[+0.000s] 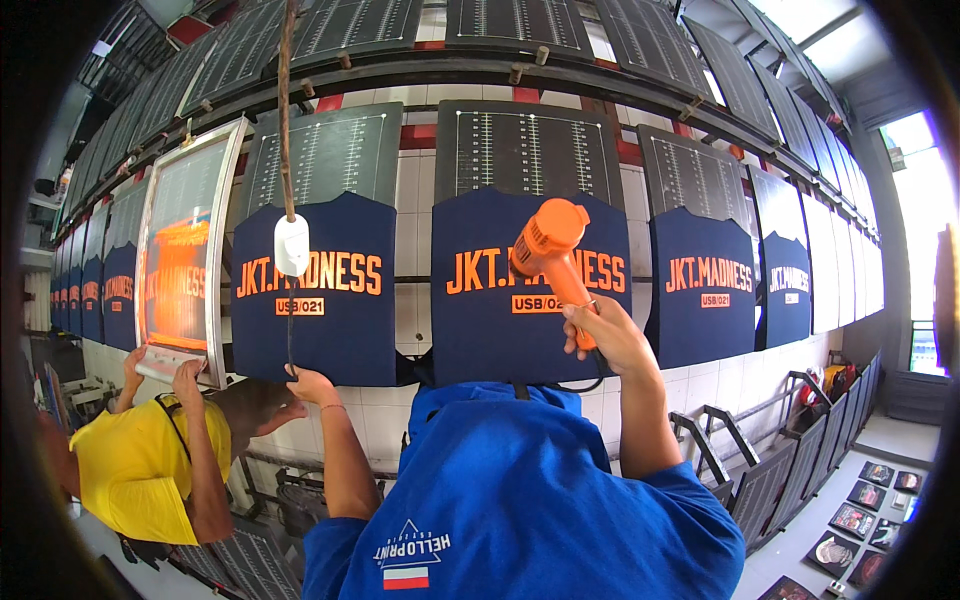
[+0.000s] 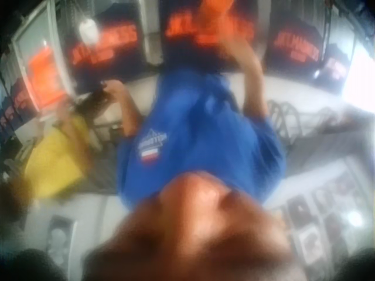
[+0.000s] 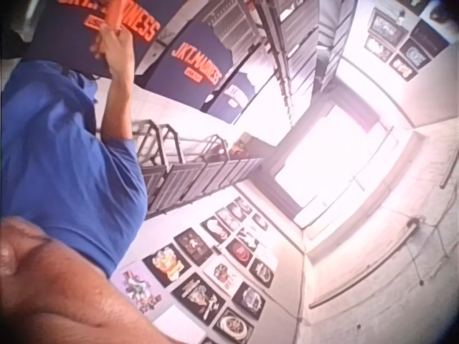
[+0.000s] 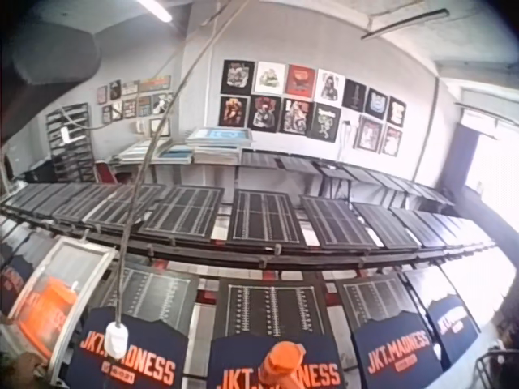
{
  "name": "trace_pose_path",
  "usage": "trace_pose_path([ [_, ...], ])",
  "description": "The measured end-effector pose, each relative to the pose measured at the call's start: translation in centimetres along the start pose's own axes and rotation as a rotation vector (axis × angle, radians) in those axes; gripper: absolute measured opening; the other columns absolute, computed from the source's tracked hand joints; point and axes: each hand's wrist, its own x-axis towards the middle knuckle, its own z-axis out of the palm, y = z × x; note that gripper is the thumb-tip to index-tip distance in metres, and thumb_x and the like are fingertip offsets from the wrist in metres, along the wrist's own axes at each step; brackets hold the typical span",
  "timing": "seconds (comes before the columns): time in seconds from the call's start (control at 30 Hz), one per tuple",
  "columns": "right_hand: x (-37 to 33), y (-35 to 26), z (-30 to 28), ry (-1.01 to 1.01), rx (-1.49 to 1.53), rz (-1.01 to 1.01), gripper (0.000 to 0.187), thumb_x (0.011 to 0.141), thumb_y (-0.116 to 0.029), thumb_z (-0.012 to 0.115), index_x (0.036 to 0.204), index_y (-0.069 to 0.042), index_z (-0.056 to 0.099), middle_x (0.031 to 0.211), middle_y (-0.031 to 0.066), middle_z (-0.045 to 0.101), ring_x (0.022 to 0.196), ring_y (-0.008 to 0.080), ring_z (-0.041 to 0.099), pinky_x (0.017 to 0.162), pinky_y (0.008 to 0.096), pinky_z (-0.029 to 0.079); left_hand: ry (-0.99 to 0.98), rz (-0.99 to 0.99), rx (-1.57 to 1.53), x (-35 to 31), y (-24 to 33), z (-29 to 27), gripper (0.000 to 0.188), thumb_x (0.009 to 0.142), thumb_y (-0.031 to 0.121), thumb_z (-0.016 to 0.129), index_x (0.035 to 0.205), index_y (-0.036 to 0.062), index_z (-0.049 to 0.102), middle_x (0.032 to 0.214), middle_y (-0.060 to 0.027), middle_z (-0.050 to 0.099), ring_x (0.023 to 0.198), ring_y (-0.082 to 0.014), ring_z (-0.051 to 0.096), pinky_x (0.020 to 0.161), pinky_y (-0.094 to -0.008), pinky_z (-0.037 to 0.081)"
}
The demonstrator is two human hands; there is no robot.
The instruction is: The person uses a heat gun to dry the ink on a row of screen-printed t-shirts mounted on boards.
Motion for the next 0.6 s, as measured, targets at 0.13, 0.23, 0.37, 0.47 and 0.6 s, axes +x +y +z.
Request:
trace_pose_path([
  [0.13, 0.6, 0.3, 0.9, -0.008, 0.024, -0.078, 0.028, 0.095, -0.025, 0.059, 0.100, 0.003, 0.056, 0.072, 0.0032, 0.057, 0.061, 0.0111, 0.061, 0.049, 0.0226, 0.047, -0.018, -0.005, -0.021, -0.1, 0.3, 0.1, 0.075, 0.099, 0.051, 0.046, 0.126, -0.0187, 0.047, 0.125, -0.0365, 0.055, 0.111, -0.0439, 0.060, 0.096, -0.0441, 0.048],
  [0.23, 2.1, 0.2, 1.2, -0.001, 0.006, -0.098, 0.028, 0.095, -0.025, 0.059, 0.100, 0.003, 0.056, 0.072, 0.0029, 0.057, 0.061, 0.0108, 0.061, 0.049, 0.0223, 0.047, -0.014, -0.011, -0.017, -0.4, 0.7, -0.1, 0.074, 0.099, 0.051, 0.046, 0.125, -0.0185, 0.048, 0.124, -0.0362, 0.055, 0.111, -0.0438, 0.060, 0.095, -0.0442, 0.048],
  [0.37, 1.6, -0.1, 1.6, -0.023, -0.014, -0.059, 0.027, 0.095, -0.024, 0.060, 0.099, 0.002, 0.056, 0.072, 0.0031, 0.057, 0.060, 0.0109, 0.061, 0.049, 0.0221, 0.047, -0.014, -0.023, -0.040, -0.2, 0.7, -0.4, 0.073, 0.099, 0.050, 0.046, 0.125, -0.0184, 0.048, 0.125, -0.0363, 0.055, 0.111, -0.0435, 0.060, 0.095, -0.0443, 0.048],
  [0.47, -0.4, 0.4, 1.2, -0.046, -0.058, 0.008, 0.027, 0.095, -0.024, 0.060, 0.100, 0.002, 0.056, 0.072, 0.0032, 0.057, 0.058, 0.0111, 0.061, 0.048, 0.0221, 0.047, -0.036, -0.029, -0.042, -1.0, 1.0, -0.5, 0.075, 0.099, 0.051, 0.046, 0.125, -0.0186, 0.048, 0.124, -0.0367, 0.055, 0.111, -0.0438, 0.060, 0.095, -0.0447, 0.048],
  [0.6, -1.2, 1.5, 1.6, -0.075, -0.024, 0.019, 0.027, 0.095, -0.024, 0.061, 0.101, 0.002, 0.055, 0.073, 0.0036, 0.058, 0.058, 0.0108, 0.061, 0.048, 0.0217, 0.048, -0.005, -0.011, 0.000, -0.4, 0.4, 0.0, 0.077, 0.099, 0.053, 0.045, 0.127, -0.0192, 0.046, 0.123, -0.0372, 0.055, 0.111, -0.0445, 0.060, 0.095, -0.0451, 0.048],
])
